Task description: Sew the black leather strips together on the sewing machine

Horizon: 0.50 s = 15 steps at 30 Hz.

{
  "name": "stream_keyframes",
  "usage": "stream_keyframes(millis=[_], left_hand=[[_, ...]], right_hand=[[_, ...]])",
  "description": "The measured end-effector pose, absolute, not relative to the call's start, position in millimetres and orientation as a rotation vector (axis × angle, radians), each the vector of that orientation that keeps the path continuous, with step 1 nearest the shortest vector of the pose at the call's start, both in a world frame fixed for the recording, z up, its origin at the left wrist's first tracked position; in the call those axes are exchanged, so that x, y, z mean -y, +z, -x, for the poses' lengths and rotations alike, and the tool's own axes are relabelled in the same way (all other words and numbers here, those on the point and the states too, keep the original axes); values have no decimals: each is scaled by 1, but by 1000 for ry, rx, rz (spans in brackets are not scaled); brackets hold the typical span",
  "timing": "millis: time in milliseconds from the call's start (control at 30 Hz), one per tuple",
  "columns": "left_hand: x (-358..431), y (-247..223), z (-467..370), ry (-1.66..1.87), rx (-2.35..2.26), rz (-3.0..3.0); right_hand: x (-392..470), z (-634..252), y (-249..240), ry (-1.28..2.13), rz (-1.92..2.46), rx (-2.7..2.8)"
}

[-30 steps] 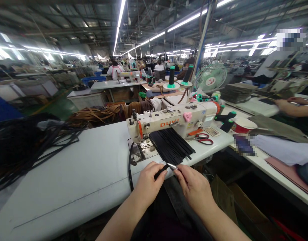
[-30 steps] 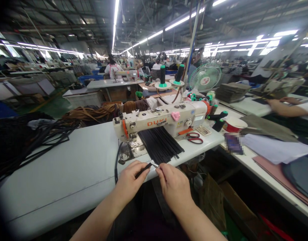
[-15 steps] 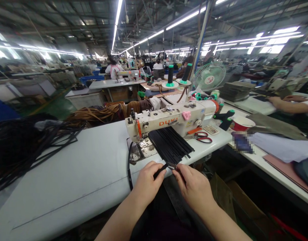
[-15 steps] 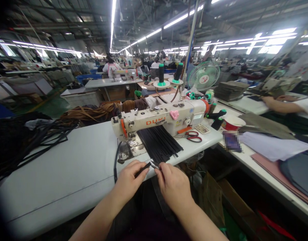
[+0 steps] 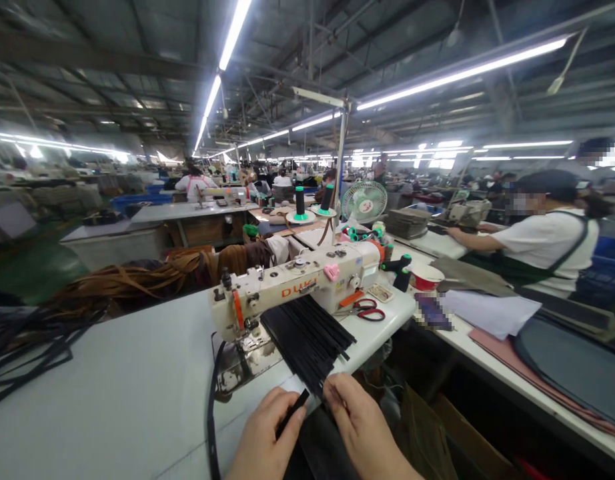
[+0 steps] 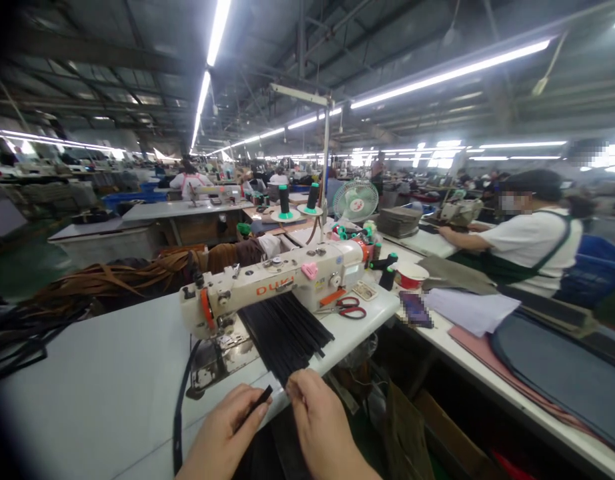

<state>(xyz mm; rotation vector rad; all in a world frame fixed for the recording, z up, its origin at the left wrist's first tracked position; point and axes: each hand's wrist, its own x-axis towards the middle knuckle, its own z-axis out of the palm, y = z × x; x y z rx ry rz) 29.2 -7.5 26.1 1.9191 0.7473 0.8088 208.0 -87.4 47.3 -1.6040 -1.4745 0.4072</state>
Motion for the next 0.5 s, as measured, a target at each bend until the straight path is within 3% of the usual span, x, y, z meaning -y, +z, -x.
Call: stream_keyframes(millis=[300,500], left_hand=[[2,15,-25,880,-854,-1923],[-5,-5,-27,638,-587,-1980]], right_hand=[[89,-206,48,445,1615,1480],[84,-201,45,716,1578,1415]])
